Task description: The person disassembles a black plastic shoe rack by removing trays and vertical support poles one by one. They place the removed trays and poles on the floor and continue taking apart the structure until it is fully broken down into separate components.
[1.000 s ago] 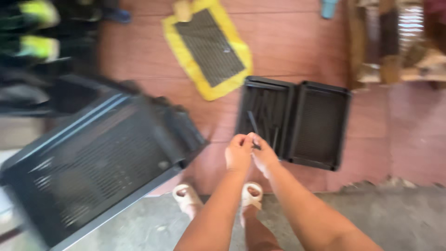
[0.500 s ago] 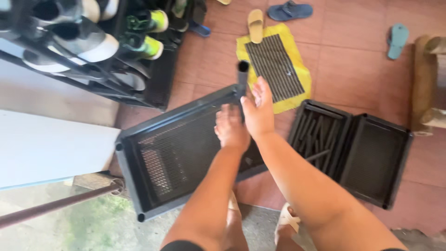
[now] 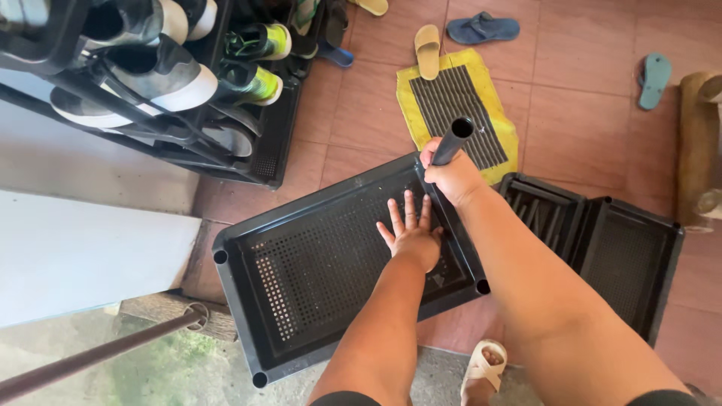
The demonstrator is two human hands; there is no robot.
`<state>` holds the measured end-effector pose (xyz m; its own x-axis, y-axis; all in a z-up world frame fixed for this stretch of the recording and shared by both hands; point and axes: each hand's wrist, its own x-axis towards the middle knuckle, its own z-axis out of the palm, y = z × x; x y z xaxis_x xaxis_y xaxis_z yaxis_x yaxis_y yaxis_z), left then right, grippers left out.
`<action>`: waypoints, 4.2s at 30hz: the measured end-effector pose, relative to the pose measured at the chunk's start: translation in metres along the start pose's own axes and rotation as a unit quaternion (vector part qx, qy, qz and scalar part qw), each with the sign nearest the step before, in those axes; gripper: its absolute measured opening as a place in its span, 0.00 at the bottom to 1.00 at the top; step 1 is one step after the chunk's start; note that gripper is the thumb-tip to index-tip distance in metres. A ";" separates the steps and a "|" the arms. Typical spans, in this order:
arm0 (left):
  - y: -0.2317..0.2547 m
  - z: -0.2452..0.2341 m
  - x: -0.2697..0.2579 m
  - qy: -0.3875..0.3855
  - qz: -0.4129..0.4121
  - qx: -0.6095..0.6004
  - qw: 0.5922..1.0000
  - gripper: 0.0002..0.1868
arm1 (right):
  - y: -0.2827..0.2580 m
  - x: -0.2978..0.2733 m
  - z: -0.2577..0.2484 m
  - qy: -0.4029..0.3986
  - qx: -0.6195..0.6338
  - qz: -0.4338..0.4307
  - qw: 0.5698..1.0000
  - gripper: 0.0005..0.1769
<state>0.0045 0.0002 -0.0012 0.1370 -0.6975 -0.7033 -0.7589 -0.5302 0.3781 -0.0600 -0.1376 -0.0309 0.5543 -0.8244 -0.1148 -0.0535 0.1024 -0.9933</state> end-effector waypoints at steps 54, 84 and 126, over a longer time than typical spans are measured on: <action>0.120 0.313 0.062 0.088 -0.039 -0.355 0.930 0.20 | 0.287 -0.283 -0.233 0.123 0.069 0.378 0.915 0.24; -0.317 0.155 -0.119 0.261 -0.230 -0.499 0.794 0.47 | -0.028 -0.264 0.206 -0.154 -0.642 -0.088 0.746 0.22; -0.153 0.120 -0.052 0.425 0.137 -0.536 0.717 0.23 | -0.092 -0.243 0.091 0.041 -0.520 -0.079 0.849 0.25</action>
<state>0.0371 0.1749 -0.0946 0.7598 -0.6468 -0.0657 0.0311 -0.0647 0.9974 -0.1146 0.1043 0.0892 0.5655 -0.8223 0.0631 -0.7122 -0.5255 -0.4654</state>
